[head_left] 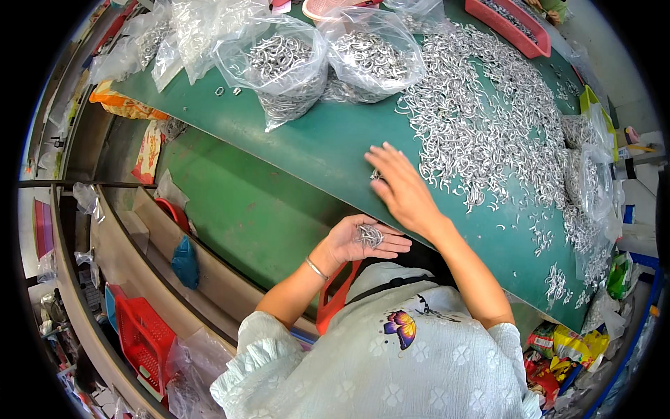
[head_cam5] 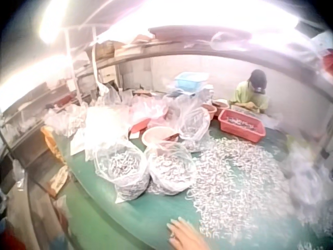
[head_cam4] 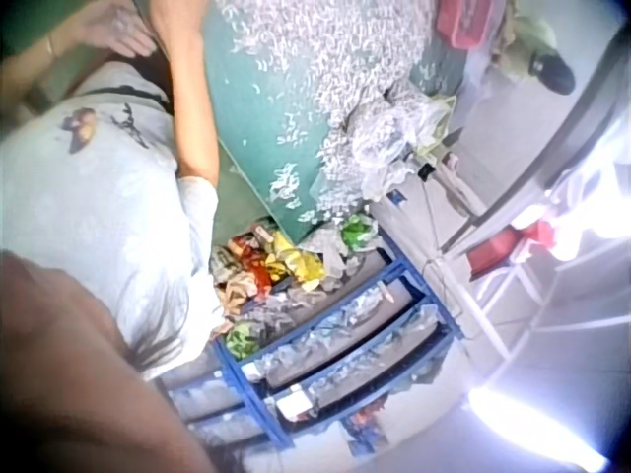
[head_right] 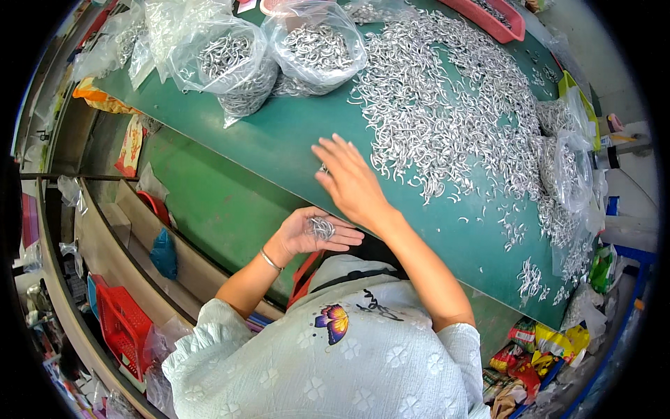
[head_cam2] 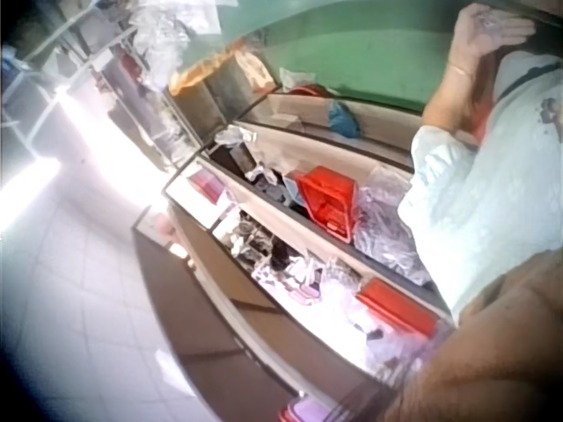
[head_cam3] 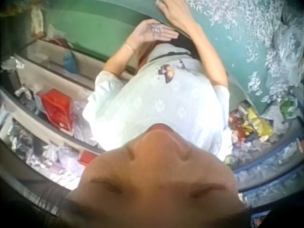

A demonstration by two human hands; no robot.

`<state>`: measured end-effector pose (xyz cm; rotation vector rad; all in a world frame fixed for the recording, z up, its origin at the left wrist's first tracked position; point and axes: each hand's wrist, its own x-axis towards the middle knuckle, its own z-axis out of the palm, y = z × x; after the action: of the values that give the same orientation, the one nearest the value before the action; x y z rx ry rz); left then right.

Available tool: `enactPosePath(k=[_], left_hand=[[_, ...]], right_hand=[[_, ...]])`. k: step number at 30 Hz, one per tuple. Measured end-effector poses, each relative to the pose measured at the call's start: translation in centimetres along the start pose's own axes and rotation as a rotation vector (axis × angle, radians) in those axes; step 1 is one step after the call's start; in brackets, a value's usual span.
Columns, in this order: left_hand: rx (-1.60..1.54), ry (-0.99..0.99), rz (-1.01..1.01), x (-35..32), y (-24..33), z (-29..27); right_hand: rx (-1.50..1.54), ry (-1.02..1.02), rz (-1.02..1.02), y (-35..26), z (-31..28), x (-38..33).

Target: The person sorts through a large pile of small, curved metal components on a green workbench by hand, picking up individual pieces and placing them into separate plastic bags or containers.

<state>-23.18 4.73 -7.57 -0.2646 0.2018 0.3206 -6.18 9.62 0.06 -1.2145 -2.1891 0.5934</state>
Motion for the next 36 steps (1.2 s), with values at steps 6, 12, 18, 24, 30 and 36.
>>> enactPosePath(k=[6, 12, 18, 24, 30, 36], left_hand=[[-0.149, -0.080, 0.088, -0.3, 0.2, -2.6], [0.115, 0.072, 0.014, 0.4, -0.1, 0.6], [0.087, 0.395, 0.281, -0.9, -1.9, 0.1], [-0.064, 0.141, 0.339, -5.6, -0.2, 9.3], [0.970, 0.326, 1.398, -8.2, 11.1, 24.4], [2.398, 1.080, 1.407, -7.7, 21.2, 23.0]], right_hand=[[0.002, -0.211, -0.114, -2.6, 0.9, -3.6], [0.075, -0.280, -0.175, -5.0, 0.8, -7.9], [0.300, -0.008, -0.156, -3.6, -2.1, -8.6], [0.397, 0.226, 0.033, -3.3, -3.2, -8.9], [0.385, 0.240, 0.016, -3.5, -4.0, -8.9], [0.299, 0.237, 0.036, -2.4, -5.6, -10.7]])
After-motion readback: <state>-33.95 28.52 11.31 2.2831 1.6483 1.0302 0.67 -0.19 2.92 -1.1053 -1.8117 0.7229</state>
